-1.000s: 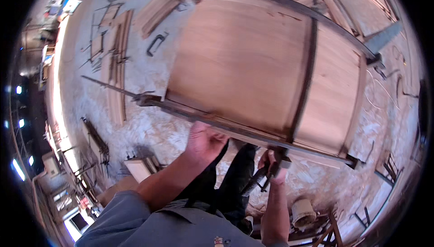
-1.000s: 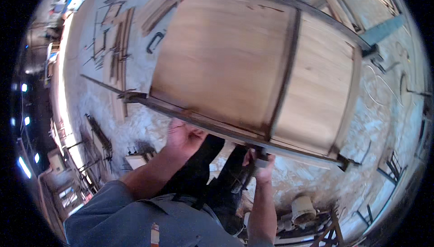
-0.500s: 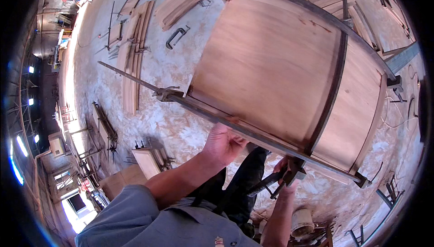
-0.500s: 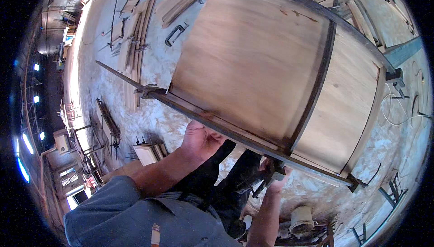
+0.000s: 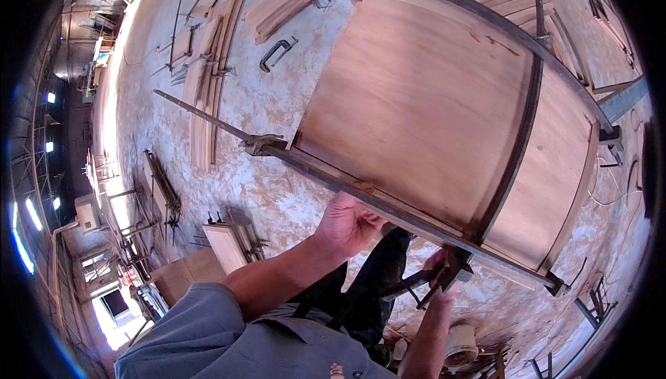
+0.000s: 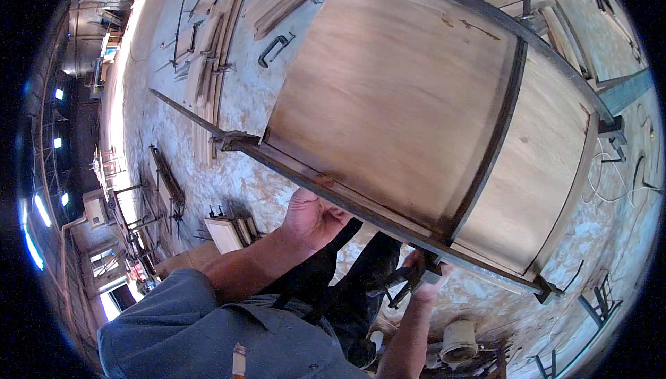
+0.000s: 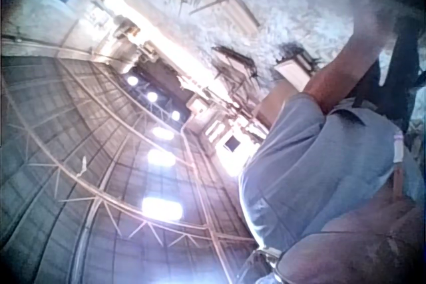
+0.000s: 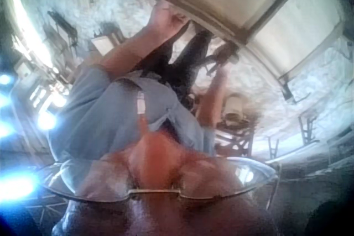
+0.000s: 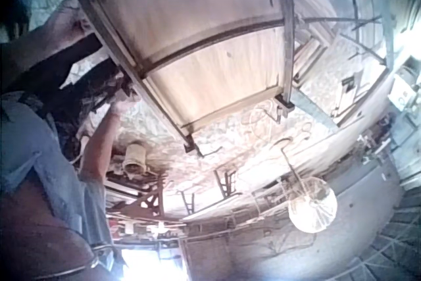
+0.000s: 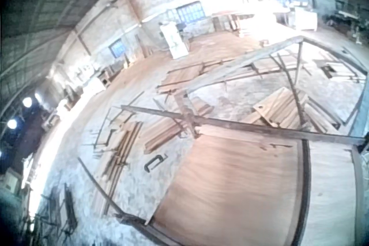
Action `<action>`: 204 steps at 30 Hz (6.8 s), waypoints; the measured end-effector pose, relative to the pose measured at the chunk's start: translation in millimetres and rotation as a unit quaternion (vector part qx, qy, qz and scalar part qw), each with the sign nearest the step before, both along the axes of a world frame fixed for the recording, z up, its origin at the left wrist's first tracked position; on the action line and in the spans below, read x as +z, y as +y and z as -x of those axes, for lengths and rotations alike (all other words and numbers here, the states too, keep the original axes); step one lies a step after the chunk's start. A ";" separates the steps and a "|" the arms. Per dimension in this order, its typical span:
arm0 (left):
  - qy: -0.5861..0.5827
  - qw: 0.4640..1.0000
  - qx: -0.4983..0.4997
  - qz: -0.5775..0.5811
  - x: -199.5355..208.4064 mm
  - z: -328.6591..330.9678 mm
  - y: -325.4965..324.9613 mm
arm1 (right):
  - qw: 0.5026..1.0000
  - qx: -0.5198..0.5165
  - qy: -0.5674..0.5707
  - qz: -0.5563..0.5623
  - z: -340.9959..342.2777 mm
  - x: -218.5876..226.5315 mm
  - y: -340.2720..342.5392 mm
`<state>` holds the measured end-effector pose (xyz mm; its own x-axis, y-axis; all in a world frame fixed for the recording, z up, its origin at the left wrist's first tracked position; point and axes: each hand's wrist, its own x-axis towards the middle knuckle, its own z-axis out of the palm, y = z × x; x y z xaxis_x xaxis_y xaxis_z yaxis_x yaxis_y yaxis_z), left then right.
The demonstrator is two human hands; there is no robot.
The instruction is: The person assembles wooden panels by securing them with metal clamps and a hammer. They repeatedly position the panels, tighten the clamps, and adjust the assembly on a workbench in a workshop environment.
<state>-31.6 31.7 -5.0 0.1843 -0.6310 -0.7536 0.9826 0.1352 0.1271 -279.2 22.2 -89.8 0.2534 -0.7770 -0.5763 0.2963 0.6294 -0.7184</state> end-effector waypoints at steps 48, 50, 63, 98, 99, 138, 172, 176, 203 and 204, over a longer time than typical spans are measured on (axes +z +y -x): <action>-0.018 0.994 -0.007 0.106 -18.0 3.8 9.8 | 0.974 0.132 0.129 0.131 54.0 -40.9 32.2; -0.018 1.000 0.014 0.006 -1.4 8.6 -2.7 | 0.981 0.134 0.134 -0.029 63.6 -3.0 22.0; 0.055 0.997 0.021 0.047 -18.0 10.5 0.7 | 0.893 0.077 0.365 -0.252 208.0 17.0 76.3; -0.495 0.698 -0.517 -0.012 85.3 -19.0 44.1 | 0.835 -0.001 0.427 -0.348 281.8 81.8 120.8; -0.522 0.686 -0.506 -0.021 90.4 -14.3 36.9 | 0.832 0.006 0.447 -0.329 292.6 82.5 89.0; -0.525 0.715 -0.149 -0.436 126.3 252.7 14.2 | 0.855 0.020 0.498 0.145 366.2 26.7 -813.0; -0.487 0.735 -0.083 -0.465 57.9 237.9 68.5 | 0.818 0.242 0.393 0.344 255.6 181.5 -650.8; -0.440 0.802 -0.052 -0.401 50.6 205.3 85.3 | 0.798 0.289 0.386 0.360 219.7 198.4 -569.9; -0.339 0.898 -0.007 -0.279 43.9 49.2 40.9 | 0.755 0.385 0.362 0.388 -59.9 135.1 -430.6; -0.329 0.897 0.003 -0.297 43.4 41.7 30.0 | 0.769 0.393 0.333 0.379 -70.1 142.4 -430.0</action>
